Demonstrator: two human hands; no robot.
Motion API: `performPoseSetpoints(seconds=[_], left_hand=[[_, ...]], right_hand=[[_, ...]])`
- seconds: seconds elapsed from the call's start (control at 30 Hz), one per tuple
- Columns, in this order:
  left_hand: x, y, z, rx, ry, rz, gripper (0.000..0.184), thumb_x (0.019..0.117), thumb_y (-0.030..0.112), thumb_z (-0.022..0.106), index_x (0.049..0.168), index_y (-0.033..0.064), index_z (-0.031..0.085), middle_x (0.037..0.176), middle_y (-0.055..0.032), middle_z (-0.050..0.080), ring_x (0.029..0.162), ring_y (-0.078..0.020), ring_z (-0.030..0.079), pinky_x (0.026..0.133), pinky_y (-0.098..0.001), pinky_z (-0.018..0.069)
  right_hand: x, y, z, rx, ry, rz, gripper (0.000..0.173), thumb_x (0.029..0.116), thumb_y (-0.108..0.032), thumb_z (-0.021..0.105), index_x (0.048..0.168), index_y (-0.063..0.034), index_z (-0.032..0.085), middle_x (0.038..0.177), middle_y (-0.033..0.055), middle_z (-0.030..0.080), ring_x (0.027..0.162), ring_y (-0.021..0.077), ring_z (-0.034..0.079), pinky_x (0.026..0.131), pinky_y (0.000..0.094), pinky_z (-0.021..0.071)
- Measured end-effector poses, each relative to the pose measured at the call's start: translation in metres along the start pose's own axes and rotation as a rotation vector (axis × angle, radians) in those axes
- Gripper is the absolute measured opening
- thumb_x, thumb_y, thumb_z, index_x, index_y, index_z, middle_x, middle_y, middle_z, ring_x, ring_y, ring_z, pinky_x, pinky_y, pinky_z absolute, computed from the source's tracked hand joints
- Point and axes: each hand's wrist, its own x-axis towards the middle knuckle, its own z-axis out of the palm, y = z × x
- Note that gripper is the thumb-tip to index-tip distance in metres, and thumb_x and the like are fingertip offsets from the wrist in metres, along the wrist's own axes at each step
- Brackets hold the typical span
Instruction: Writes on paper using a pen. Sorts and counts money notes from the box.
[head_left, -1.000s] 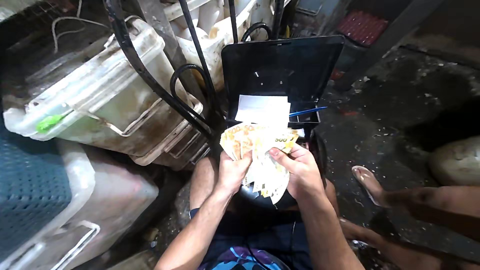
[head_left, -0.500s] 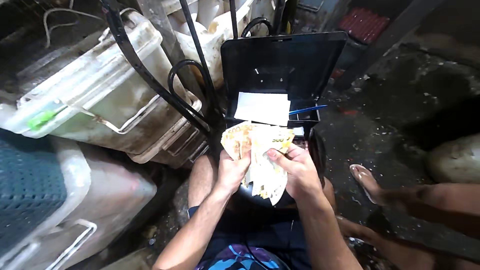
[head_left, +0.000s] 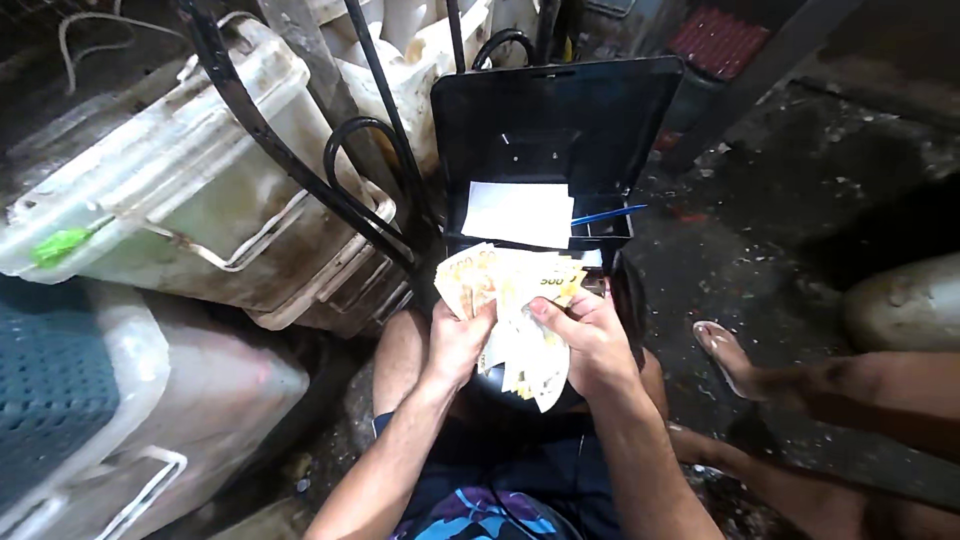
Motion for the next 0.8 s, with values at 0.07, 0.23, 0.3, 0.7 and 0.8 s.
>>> performPoseSetpoints(seconds=[0.07,0.23,0.3,0.7,0.8], left_hand=[[-0.002,-0.003,0.003,-0.004,-0.024,0.012,0.03,0.0826,-0.006,0.075,0.111,-0.0025,0.066,0.09,-0.0141,0.073,0.081,-0.0205,0.073,0.075,-0.0377,0.0637],[-0.002,-0.008,0.003,-0.037,-0.065,0.014,0.028,0.0838,-0.001,0.078,0.109,-0.0049,0.067,0.093,-0.0179,0.074,0.083,-0.0243,0.074,0.079,-0.0411,0.0637],[-0.003,-0.005,-0.002,-0.102,-0.1,-0.017,0.031,0.0914,0.007,0.075,0.117,-0.0067,0.064,0.1,-0.0222,0.073,0.088,-0.0291,0.074,0.083,-0.0455,0.0637],[-0.003,-0.004,0.001,-0.037,-0.074,0.004,0.024,0.0864,0.0,0.076,0.109,-0.0056,0.068,0.091,-0.0186,0.074,0.082,-0.0245,0.074,0.078,-0.0412,0.064],[-0.003,-0.001,-0.005,-0.109,-0.082,-0.025,0.021,0.0964,0.009,0.065,0.112,-0.0056,0.066,0.093,-0.0205,0.073,0.082,-0.0263,0.074,0.078,-0.043,0.0638]], right_hand=[[0.0,0.001,0.002,-0.005,-0.003,0.023,0.022,0.0952,-0.003,0.069,0.116,0.0048,0.068,0.099,0.0193,0.073,0.086,0.0248,0.073,0.081,0.0428,0.0639],[0.003,0.006,-0.001,0.033,0.072,0.018,0.02,0.0955,-0.004,0.069,0.114,0.0039,0.069,0.099,0.0184,0.073,0.086,0.024,0.073,0.082,0.0433,0.0633],[0.006,0.01,-0.007,0.075,0.125,-0.012,0.021,0.0959,-0.004,0.069,0.116,0.0022,0.067,0.101,0.0175,0.073,0.088,0.0238,0.072,0.083,0.0442,0.0627],[0.001,0.007,-0.002,0.033,0.044,0.021,0.02,0.0965,-0.004,0.068,0.115,0.0044,0.068,0.1,0.0185,0.073,0.088,0.024,0.073,0.083,0.0431,0.0631],[0.004,0.01,-0.007,0.077,0.115,-0.025,0.021,0.0956,-0.001,0.067,0.116,0.0029,0.067,0.102,0.0165,0.073,0.09,0.0224,0.072,0.085,0.0426,0.0622]])
